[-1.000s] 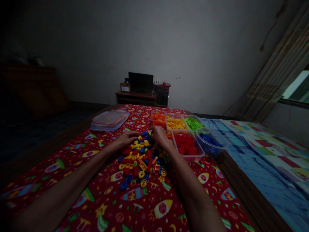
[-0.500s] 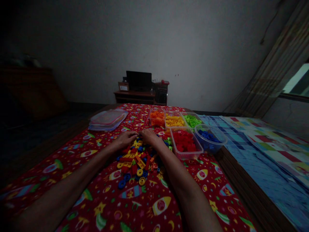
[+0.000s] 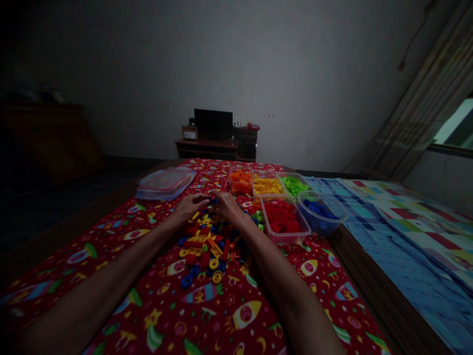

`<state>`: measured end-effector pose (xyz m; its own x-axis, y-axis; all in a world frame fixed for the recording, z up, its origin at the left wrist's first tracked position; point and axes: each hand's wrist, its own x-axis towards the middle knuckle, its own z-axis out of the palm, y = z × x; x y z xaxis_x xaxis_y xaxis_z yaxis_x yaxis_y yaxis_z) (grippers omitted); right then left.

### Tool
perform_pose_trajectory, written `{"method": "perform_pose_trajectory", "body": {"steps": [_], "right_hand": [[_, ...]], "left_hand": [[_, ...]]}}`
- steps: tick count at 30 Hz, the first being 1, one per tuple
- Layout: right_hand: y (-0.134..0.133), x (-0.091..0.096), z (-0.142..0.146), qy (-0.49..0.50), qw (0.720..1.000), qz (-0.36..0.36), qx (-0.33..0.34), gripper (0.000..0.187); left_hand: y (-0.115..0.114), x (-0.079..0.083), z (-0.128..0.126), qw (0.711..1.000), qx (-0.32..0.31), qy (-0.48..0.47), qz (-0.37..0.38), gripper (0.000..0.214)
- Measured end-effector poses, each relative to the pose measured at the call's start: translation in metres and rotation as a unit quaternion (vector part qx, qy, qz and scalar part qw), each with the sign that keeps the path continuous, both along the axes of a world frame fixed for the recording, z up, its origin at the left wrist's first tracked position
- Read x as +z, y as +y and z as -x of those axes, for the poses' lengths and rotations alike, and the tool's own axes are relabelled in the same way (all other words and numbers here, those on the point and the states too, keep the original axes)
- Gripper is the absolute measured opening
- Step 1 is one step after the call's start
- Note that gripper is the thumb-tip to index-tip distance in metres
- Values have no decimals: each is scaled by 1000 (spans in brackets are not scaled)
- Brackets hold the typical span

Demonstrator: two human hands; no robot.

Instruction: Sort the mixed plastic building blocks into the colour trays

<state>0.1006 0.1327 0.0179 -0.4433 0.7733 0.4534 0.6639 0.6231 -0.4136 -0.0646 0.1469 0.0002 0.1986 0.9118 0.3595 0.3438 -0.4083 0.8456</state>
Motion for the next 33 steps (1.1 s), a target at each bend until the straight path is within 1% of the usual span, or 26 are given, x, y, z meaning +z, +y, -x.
{"method": "perform_pose_trajectory", "body": {"steps": [2,5,7,9,12,13,15,17,19,20,22,24,25,27,29,31,33], "right_hand": [[-1,0,-1,-6,999,-7,-32,47],[-4,1,-5,-22,994,-15,-104,46],[-5,2,-7,-27,992,-12,-123,43],[-6,3,-5,-26,995,0,-97,42],[-6,4,0,-21,999,12,-30,42],[-7,5,1,-22,1000,15,-12,40],[-9,6,2,-22,999,23,1,34],[-12,7,-2,-22,999,29,-15,28],[-14,7,-8,-24,998,21,-54,27],[-14,7,-11,-30,997,15,-74,27],[-13,4,-17,-55,993,11,-99,28],[-10,2,-21,-89,990,18,-105,28],[-9,2,-22,-106,989,23,-102,27],[-7,3,-22,-134,986,27,-92,26],[-8,5,-21,-149,985,28,-80,25],[-9,8,-21,-146,986,28,-70,24],[-10,10,-20,-128,990,27,-59,23]], "left_hand": [[-1,2,3,1000,8,-16,20,42],[-4,4,7,997,27,-47,55,46],[-6,4,8,994,26,-68,80,50],[-8,5,8,991,24,-81,99,51],[-10,6,3,990,21,-88,108,49],[-11,7,1,991,15,-82,103,47],[-10,6,-1,996,4,-51,79,41],[-8,6,-2,999,9,0,35,34],[-7,6,0,997,10,78,-13,27],[-7,6,2,991,-1,129,-34,22],[-9,7,4,968,-41,236,-71,16],[-11,6,6,941,-70,317,-102,18],[-12,6,6,930,-73,341,-117,19],[-13,3,5,918,-64,363,-144,18],[-11,1,4,921,-50,354,-158,16],[-8,0,4,936,-25,316,-150,15],[-4,0,4,960,6,254,-118,16]]}}
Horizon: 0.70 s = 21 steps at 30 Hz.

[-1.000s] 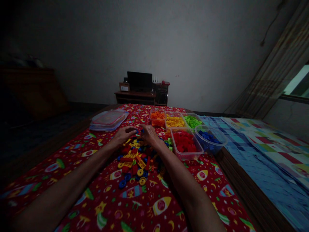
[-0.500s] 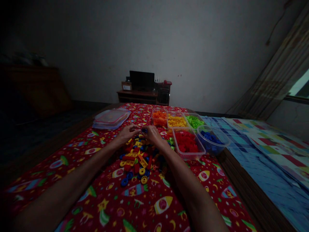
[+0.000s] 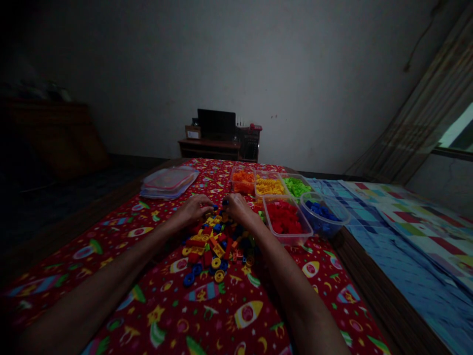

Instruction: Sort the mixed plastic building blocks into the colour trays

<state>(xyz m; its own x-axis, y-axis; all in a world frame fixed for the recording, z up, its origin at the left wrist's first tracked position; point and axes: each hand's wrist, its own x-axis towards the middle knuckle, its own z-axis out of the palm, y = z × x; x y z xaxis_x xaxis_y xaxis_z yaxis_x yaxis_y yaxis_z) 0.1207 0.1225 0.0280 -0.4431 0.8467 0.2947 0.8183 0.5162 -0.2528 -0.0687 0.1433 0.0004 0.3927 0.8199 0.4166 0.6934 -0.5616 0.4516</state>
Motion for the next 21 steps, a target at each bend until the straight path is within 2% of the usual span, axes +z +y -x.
{"method": "perform_pose_trajectory", "body": {"steps": [4,7,11,15,18,21], "right_hand": [[-1,2,2,41,998,12,41,23],[-2,3,3,51,997,21,56,24],[-3,1,4,63,997,12,53,25],[-7,3,1,51,997,3,52,23],[-13,16,-11,49,998,-6,34,23],[-21,38,-42,48,998,-27,-38,24]], "left_hand": [[2,4,0,983,30,-146,108,25],[-4,8,-2,969,13,-191,159,32],[-10,12,-7,968,9,-197,156,29],[-8,9,-9,973,-1,-177,152,30],[-6,9,-8,976,-7,-174,129,32],[-7,15,-5,978,-4,-173,118,33]]}}
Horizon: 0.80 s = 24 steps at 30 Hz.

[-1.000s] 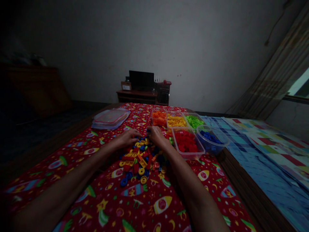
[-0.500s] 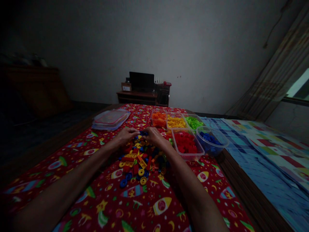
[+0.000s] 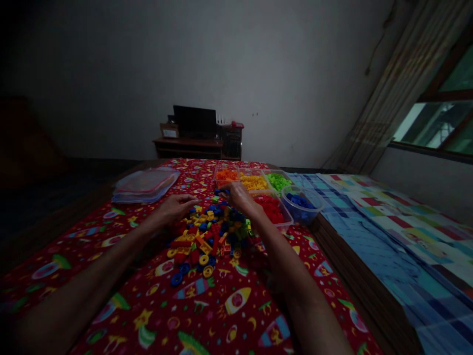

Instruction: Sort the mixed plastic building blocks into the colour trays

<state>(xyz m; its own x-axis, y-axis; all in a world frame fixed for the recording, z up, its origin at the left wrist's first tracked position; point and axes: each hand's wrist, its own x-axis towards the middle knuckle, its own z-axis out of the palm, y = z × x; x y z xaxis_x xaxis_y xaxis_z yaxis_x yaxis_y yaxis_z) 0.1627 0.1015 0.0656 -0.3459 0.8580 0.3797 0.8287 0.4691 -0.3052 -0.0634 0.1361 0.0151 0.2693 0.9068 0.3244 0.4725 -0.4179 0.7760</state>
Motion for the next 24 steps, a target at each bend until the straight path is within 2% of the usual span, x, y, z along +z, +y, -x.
{"method": "perform_pose_trajectory", "body": {"steps": [3,7,10,13,15,18,21,24], "right_hand": [[-12,23,-50,-20,993,-39,-110,25],[-32,42,-126,-86,953,-81,-280,27],[-44,47,-169,-154,925,-29,-346,27],[-50,49,-186,-194,911,30,-363,26],[-51,50,-183,-187,912,7,-366,26],[-51,50,-157,-133,932,-56,-332,26],[-47,46,-113,-68,969,-72,-227,25],[-43,34,-63,-48,992,-34,-108,24]], "left_hand": [[-3,7,3,1000,4,9,14,32],[-4,7,5,999,16,36,4,30],[-3,3,5,998,16,56,-3,30],[-3,1,6,998,10,68,-5,28],[-3,2,6,997,2,79,-12,25],[-3,4,6,994,-15,107,-34,20],[-3,5,6,989,-21,137,-57,16],[-5,3,4,984,-28,156,-81,18]]}}
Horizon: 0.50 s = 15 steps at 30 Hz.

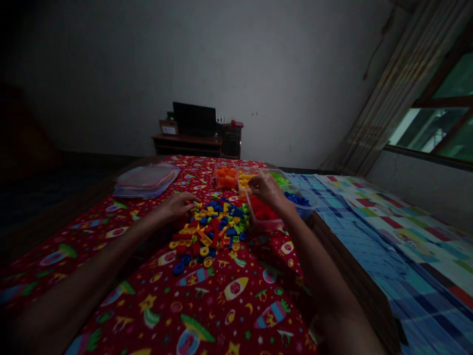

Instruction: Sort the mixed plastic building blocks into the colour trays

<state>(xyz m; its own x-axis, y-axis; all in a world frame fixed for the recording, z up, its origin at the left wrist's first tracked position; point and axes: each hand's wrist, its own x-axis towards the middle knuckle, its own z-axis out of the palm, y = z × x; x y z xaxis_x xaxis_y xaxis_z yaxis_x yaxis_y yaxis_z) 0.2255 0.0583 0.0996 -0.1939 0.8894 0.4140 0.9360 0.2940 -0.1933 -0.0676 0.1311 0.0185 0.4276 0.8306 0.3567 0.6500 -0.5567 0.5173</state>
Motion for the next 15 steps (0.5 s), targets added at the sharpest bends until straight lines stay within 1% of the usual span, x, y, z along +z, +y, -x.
{"method": "perform_pose_trajectory", "body": {"steps": [2,4,6,8,10,12,15], "right_hand": [[2,-11,30,-29,998,49,41,23],[4,-24,53,-74,992,94,38,21],[4,-37,66,-120,983,133,38,22],[5,-49,70,-148,976,153,56,28],[7,-59,67,-148,976,144,69,35],[9,-66,61,-126,982,124,71,38],[13,-70,52,-78,990,94,74,34]], "left_hand": [[-5,-1,-4,1000,-23,2,-13,22],[-12,-3,-12,997,-69,2,-22,27],[-18,-7,-19,992,-124,12,-28,32],[-21,-11,-24,987,-151,40,-28,33],[-21,-16,-23,987,-146,63,-21,29],[-16,-18,-18,991,-118,62,-14,25],[-7,-18,-7,996,-75,55,-5,22]]}}
